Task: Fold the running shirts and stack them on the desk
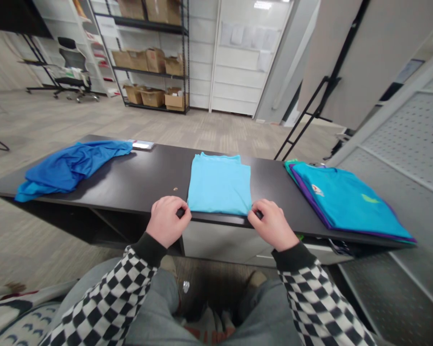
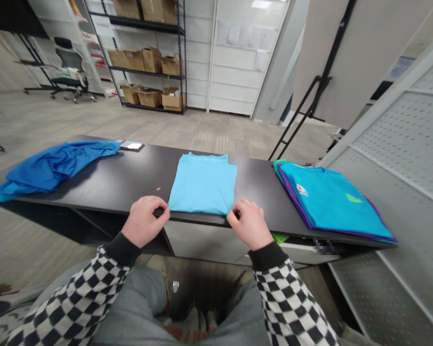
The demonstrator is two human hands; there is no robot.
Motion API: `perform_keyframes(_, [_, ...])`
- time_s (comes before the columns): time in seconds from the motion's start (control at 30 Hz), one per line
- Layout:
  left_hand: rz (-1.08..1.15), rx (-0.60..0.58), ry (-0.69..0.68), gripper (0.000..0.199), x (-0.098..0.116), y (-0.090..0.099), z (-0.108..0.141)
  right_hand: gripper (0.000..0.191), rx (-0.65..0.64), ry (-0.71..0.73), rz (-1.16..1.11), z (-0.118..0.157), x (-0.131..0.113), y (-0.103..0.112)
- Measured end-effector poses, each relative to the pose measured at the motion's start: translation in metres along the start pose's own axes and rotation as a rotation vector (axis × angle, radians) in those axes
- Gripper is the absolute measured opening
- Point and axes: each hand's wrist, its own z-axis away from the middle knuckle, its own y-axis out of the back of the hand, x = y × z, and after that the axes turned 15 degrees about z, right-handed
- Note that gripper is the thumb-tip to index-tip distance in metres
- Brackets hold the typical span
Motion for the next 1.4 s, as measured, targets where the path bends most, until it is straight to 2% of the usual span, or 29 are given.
perform_keyframes(0.17, [-0.047,0.045,0.049,0.016,0.004,-0.008,-0.006,0.032,0.033,-0.112,0.002,-0.003,-0.003,-0.007])
perform_keyframes(0.3, [-0.052,0.064,0.043,0.016,0.005,-0.013,-0.007,0.026,0.05,-0.117,-0.043,-0.005,-0.003,-0.009])
perform_keyframes(0.5, [0.113,0.121,-0.095,0.017,0.0,-0.007,0.005,0.026,0.196,-0.058,-0.189,0.01,-0.002,-0.008])
perform_keyframes(0.67, [0.106,0.111,-0.17,0.015,-0.007,-0.008,0.012,0.024,0.188,-0.01,-0.095,0.024,-0.007,-0.012])
perform_keyframes(0.9, [0.065,0.114,-0.195,0.021,-0.005,-0.009,0.013,0.025,0.209,-0.102,-0.024,0.022,-0.011,-0.018])
perform_keyframes(1.0, [0.046,0.147,-0.218,0.006,-0.001,-0.006,0.014,0.026,0.238,-0.127,-0.008,0.022,-0.013,-0.017])
perform_keyframes(1.03, [0.046,0.154,-0.243,0.007,0.0,-0.005,0.014,0.028,0.259,-0.108,-0.014,0.023,-0.014,-0.015])
perform_keyframes(1.07, [0.046,0.139,-0.276,0.019,0.0,-0.004,0.014,0.031,0.278,-0.066,-0.024,0.024,-0.014,-0.013])
perform_keyframes(1.13, [0.03,0.011,-0.353,0.042,0.0,-0.003,0.013,0.039,0.266,0.076,-0.033,0.027,-0.015,-0.01])
perform_keyframes(1.2, [-0.028,-0.182,-0.395,0.053,-0.003,-0.003,0.012,0.04,0.169,0.213,0.002,0.03,-0.013,-0.009])
perform_keyframes(1.27, [-0.109,-0.304,-0.378,0.056,-0.008,-0.003,0.012,0.048,0.052,0.271,0.063,0.032,-0.011,-0.011])
perform_keyframes(1.33, [-0.168,-0.319,-0.332,0.056,-0.014,-0.003,0.012,0.063,-0.01,0.265,0.101,0.034,-0.009,-0.014])
perform_keyframes(1.4, [-0.195,-0.292,-0.297,0.055,-0.019,-0.003,0.011,0.074,-0.011,0.239,0.102,0.033,-0.008,-0.016])
